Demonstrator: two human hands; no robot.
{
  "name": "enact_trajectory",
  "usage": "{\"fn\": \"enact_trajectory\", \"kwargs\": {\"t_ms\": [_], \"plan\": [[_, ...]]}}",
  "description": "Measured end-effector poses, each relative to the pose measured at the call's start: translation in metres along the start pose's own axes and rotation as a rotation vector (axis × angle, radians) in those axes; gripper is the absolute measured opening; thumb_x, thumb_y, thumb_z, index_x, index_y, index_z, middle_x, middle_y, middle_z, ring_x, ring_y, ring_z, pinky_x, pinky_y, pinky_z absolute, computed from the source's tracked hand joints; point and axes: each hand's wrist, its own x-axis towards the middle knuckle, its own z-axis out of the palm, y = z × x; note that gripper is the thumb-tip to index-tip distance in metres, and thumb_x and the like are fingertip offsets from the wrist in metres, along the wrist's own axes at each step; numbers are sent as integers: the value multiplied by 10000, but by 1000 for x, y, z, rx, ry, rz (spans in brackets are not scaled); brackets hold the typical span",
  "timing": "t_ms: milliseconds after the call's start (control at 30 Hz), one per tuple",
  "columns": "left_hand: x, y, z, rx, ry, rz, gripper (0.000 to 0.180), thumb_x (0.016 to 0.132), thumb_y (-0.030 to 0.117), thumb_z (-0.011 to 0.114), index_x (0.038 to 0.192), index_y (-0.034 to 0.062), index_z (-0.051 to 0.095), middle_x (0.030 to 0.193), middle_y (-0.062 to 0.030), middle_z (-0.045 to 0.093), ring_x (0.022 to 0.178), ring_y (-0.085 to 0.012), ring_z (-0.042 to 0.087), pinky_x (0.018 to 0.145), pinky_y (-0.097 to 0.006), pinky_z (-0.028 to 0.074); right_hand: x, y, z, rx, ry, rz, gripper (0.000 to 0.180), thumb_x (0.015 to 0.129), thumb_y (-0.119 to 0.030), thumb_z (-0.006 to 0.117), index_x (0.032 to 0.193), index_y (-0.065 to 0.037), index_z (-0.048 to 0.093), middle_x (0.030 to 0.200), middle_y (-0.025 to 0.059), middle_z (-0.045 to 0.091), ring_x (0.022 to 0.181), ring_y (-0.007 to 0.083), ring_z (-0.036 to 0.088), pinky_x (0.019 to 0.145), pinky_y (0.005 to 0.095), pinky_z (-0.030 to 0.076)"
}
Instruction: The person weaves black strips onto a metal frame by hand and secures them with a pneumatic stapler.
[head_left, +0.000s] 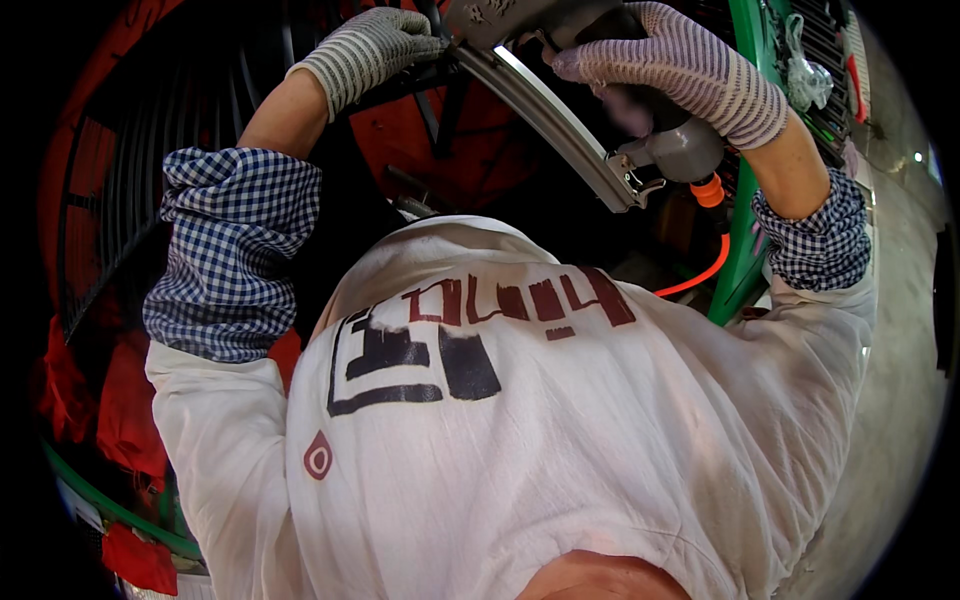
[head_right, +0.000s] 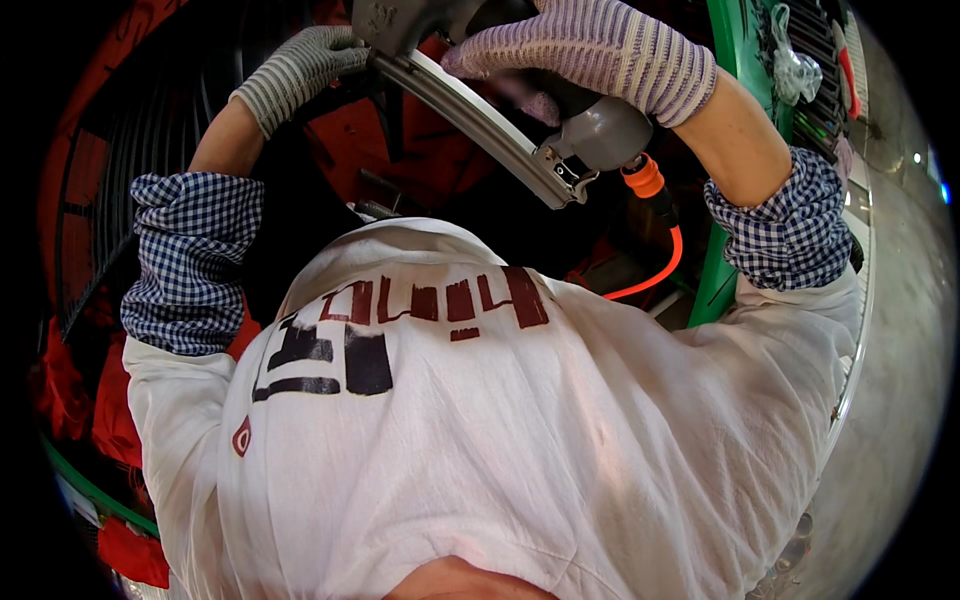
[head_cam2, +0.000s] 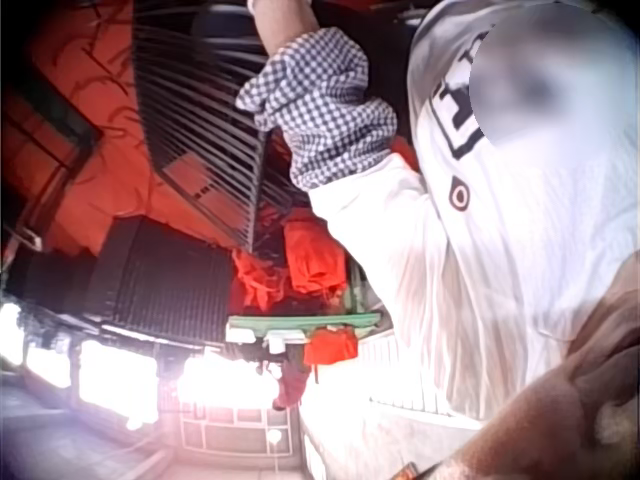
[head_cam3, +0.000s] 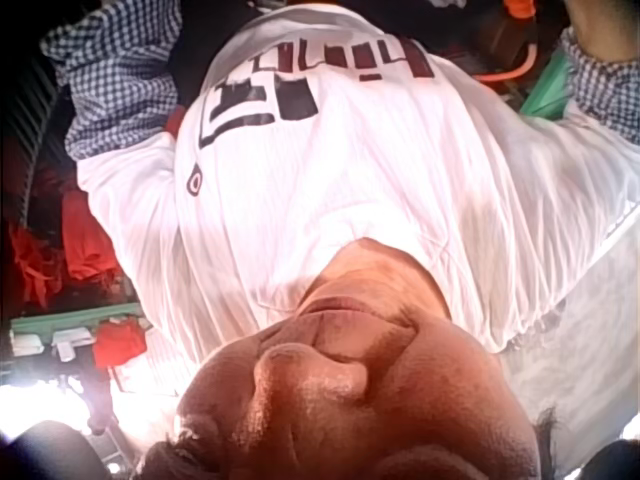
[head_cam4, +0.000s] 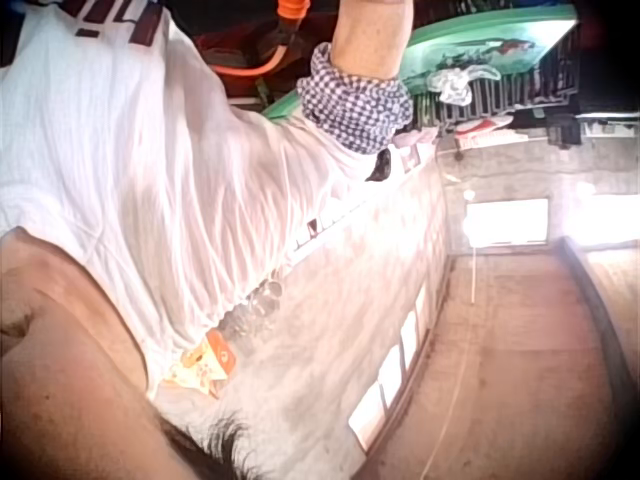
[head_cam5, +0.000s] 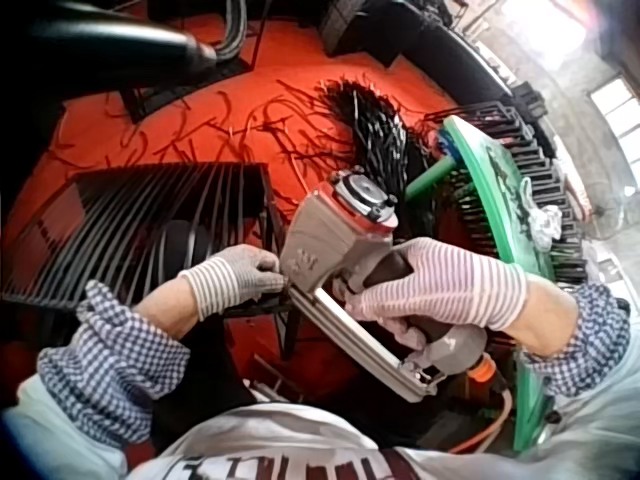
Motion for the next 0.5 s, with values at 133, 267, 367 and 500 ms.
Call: {"fn": "enact_trajectory", "kwargs": {"t_ms": [133,267,367,500], "plan": [[2,-3,0,27,33,28,402,958,421,645,1140,71,721,901,-80,705,803,-204,652,758,-364,562,0,-1,0,18,-14,22,288,934,-265,737,804,-12,695,635,22,627,553,103,598,512,255,470],[2,-2,0,1,-10,3,402,954,420,653,1144,73,722,913,-85,707,815,-211,657,769,-366,564,1,0,0,24,-31,29,288,935,-267,736,804,-13,696,633,25,627,553,108,600,510,262,465],[0,0,0,-53,5,-24,396,954,409,660,1159,76,722,925,-87,713,832,-215,665,787,-365,562,2,-1,0,15,-41,24,291,937,-268,734,802,-13,696,629,26,624,552,111,600,508,266,461],[-3,1,-1,-61,-1,2,390,956,396,662,1168,74,722,952,-93,722,858,-223,676,815,-370,557,2,-1,0,-47,-33,30,281,938,-260,732,814,-11,694,630,23,619,553,111,599,507,267,465]]}}
